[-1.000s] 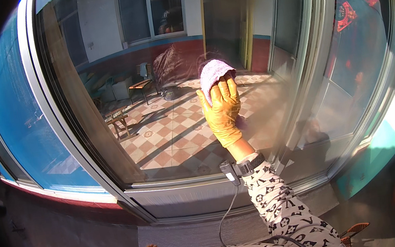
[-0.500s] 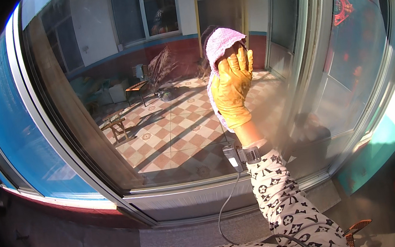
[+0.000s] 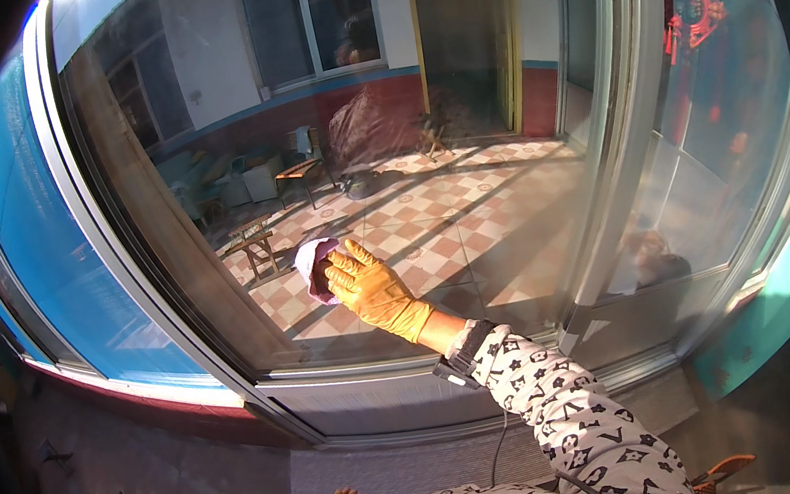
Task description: The person washes a purple cloth by hand in a blue basin filled with soapy water, then rinses it in a second basin. After wringing the cloth, the person wipes a glass door with it and returns to the basins.
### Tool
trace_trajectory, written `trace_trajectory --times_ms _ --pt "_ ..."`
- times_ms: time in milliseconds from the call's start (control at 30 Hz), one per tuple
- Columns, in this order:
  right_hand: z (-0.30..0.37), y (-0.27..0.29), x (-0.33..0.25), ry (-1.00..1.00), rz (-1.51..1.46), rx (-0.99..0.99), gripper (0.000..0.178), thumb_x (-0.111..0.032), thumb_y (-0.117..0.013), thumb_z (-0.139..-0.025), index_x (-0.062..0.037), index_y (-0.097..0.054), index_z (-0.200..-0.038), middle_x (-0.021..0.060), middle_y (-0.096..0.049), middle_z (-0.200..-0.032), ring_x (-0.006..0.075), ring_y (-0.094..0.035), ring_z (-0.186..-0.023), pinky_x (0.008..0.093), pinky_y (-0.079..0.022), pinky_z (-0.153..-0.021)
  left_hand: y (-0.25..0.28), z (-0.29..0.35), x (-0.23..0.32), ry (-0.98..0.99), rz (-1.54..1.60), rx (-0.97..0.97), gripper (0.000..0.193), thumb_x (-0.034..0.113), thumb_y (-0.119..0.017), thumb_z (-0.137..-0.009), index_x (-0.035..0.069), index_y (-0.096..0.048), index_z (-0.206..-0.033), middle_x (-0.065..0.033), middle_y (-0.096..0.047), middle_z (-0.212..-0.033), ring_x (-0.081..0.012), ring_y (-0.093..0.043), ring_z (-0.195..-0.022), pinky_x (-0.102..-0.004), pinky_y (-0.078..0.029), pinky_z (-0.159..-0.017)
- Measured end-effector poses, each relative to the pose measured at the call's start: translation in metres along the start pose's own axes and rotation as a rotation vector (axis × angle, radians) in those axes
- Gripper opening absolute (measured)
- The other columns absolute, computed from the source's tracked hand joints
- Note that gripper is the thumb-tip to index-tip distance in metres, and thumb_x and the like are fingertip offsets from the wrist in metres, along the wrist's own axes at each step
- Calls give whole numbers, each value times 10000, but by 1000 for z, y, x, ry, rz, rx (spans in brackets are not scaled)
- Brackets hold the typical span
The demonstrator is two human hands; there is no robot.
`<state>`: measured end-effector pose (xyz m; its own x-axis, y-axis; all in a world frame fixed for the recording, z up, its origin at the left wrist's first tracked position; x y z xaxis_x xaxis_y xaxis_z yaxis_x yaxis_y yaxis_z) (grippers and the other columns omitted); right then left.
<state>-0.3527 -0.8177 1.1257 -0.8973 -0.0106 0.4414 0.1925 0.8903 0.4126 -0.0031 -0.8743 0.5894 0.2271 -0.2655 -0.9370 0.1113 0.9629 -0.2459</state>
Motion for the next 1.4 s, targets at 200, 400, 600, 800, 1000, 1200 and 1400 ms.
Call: trace_trajectory --times_ms 200,400,600,800,1000,1200,1400 --pt "-3 74 72 -345 264 258 321 -45 -607 -670 -23 -636 -989 153 -563 -1217 342 -469 -1225 539 -259 -1091 21 62 28 -298 -289 -130 356 280 -365 -962 41 -461 -1208 -117 -482 -1304 -282 -418 -1230 -403 -317 -1056" --pt "-44 117 106 -454 293 513 404 -33 -571 -689 42 -584 -1085 238 -506 -1256 422 -419 -1236 518 -224 -1119 45 118 13 -1073 -1527 72 301 203 -496 -936 58 -471 -1199 -116 -489 -1278 -287 -455 -1182 -421 -365 -1036" --pt "-81 43 55 -197 125 344 287 -58 -612 -694 4 -622 -975 178 -553 -1238 354 -502 -1183 474 -325 -1081 25 91 -6 -954 -1469 149 357 266 -373 -970 95 -423 -1280 -63 -397 -1382 -232 -351 -1277 -383 -277 -1079" --pt "-31 -23 -10 12 -133 3 310 -159 -567 -734 14 -632 -983 148 -615 -1085 311 -565 -1102 431 -409 -1022 -7 58 -32 -815 -1526 199 441 336 -241 -999 167 -373 -1384 22 -301 -1504 -139 -242 -1387 -317 -185 -1126" --pt "-13 11 33 -66 87 -38 229 -132 -586 -722 -49 -632 -931 127 -583 -1166 324 -495 -1200 501 -304 -1092 -26 81 -2 -925 -1540 266 434 358 -258 -993 141 -432 -1326 -12 -400 -1434 -186 -340 -1325 -349 -262 -1082" --pt "-4 165 153 -442 498 467 440 -58 -534 -741 48 -565 -1167 244 -501 -1269 428 -415 -1236 473 -285 -1090 -8 118 5 -1105 -1398 337 204 311 -378 -939 127 -467 -945 -24 -447 -961 -200 -440 -882 -346 -399 -775" --pt "-16 175 155 -618 559 489 302 -59 -532 -832 72 -571 -1102 269 -551 -1155 456 -480 -1116 482 -358 -998 -4 115 -13 -1166 -1327 392 255 292 -426 -939 78 -560 -971 -46 -606 -919 -222 -590 -886 -337 -491 -776"
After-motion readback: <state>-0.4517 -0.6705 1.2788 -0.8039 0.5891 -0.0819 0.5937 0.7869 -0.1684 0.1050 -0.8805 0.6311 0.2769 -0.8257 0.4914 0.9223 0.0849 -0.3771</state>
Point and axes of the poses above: each hand's wrist, its own z-axis away from the middle knuckle, its own y-axis out of the back of the hand, x = y × z, the point moved 4 cm from there along -z, towards the middle knuckle
